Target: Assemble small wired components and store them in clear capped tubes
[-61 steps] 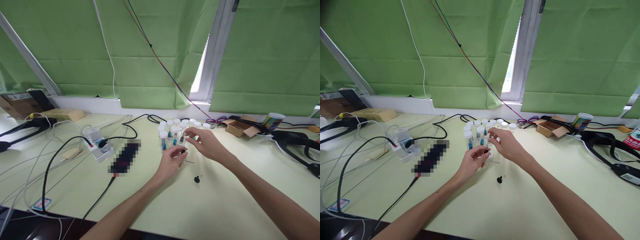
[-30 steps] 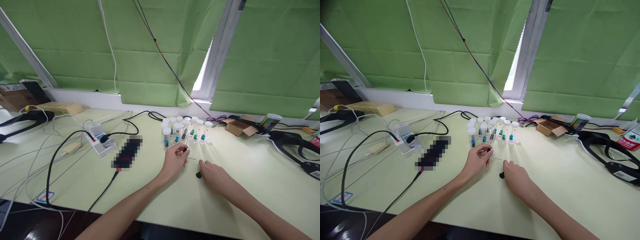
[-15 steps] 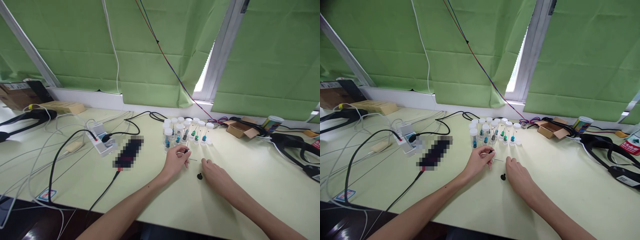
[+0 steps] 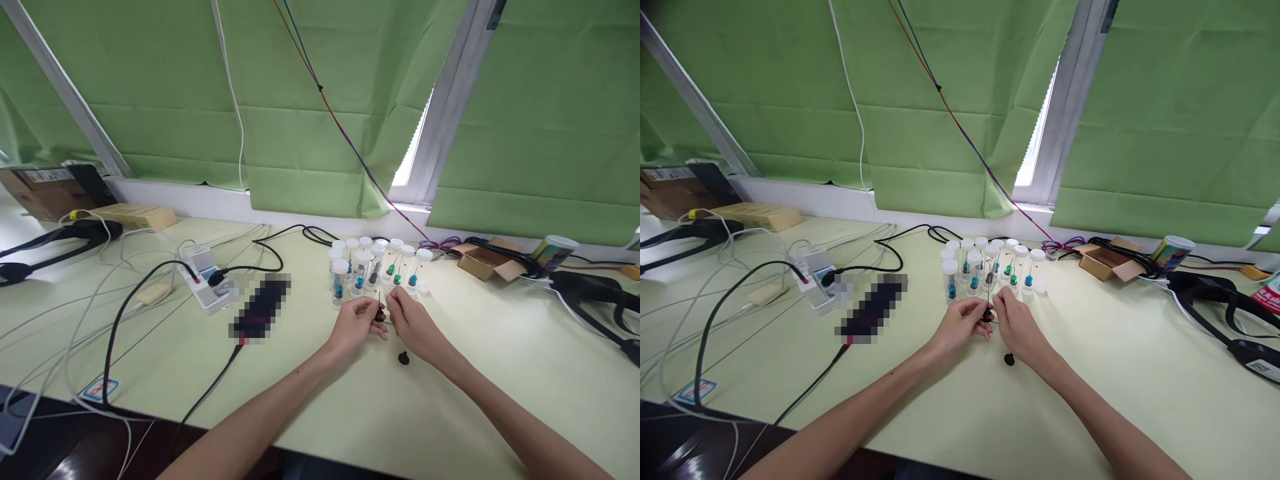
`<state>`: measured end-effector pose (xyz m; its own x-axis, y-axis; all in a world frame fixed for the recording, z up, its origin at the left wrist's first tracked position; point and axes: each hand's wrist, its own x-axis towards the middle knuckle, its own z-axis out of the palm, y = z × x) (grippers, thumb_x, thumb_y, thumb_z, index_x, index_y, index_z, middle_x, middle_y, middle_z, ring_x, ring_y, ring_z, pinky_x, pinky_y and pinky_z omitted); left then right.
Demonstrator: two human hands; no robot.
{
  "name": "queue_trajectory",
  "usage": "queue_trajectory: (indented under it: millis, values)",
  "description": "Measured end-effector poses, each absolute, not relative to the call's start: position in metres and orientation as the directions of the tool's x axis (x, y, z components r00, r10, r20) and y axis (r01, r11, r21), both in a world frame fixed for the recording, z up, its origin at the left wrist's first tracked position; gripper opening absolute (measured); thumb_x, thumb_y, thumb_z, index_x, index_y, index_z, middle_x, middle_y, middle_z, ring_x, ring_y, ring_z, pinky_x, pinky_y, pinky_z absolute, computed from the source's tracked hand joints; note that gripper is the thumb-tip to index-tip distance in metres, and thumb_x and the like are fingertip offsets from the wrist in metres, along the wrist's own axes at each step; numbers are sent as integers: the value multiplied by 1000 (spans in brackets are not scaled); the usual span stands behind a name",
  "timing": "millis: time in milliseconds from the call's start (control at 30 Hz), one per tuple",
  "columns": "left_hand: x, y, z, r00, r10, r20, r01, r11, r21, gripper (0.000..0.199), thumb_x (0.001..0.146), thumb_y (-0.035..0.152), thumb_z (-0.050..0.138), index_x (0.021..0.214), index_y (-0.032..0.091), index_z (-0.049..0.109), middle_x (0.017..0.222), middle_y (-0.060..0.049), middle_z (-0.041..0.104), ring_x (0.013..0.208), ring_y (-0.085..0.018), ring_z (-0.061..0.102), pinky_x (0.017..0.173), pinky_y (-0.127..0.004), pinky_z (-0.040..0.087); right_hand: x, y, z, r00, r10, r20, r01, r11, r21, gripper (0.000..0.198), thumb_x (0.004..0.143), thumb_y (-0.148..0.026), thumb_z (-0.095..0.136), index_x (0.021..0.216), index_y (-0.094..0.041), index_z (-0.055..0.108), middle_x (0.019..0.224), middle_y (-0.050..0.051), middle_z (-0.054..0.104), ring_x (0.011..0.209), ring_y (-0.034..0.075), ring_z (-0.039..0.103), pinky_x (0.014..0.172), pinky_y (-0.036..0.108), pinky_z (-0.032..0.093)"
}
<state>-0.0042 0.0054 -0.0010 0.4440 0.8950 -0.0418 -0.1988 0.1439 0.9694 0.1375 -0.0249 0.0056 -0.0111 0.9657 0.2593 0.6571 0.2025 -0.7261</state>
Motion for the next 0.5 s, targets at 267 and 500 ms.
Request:
queue_trajectory:
  millis: [267, 500]
  values:
    - [-3, 4, -5, 457, 889, -16, -175, 107, 979, 31, 80, 43, 62, 77, 12, 64, 70, -2, 60, 51, -11, 60, 52, -26, 54, 136, -26, -4, -86, 946, 312, 662, 288, -692, 24, 97, -35, 27, 76, -25, 30, 66, -3, 46, 55, 15, 42, 53, 26, 36]
    - [-2, 5, -6, 435, 900, -21, -130, 86, 988, 29, 80, 41, 63, 74, 12, 65, 69, -3, 63, 47, -11, 58, 48, -24, 51, 137, -25, -7, -110, 940, 322, 685, 306, -661, 23, 98, -34, 27, 77, -24, 30, 67, -3, 45, 55, 14, 40, 51, 25, 34]
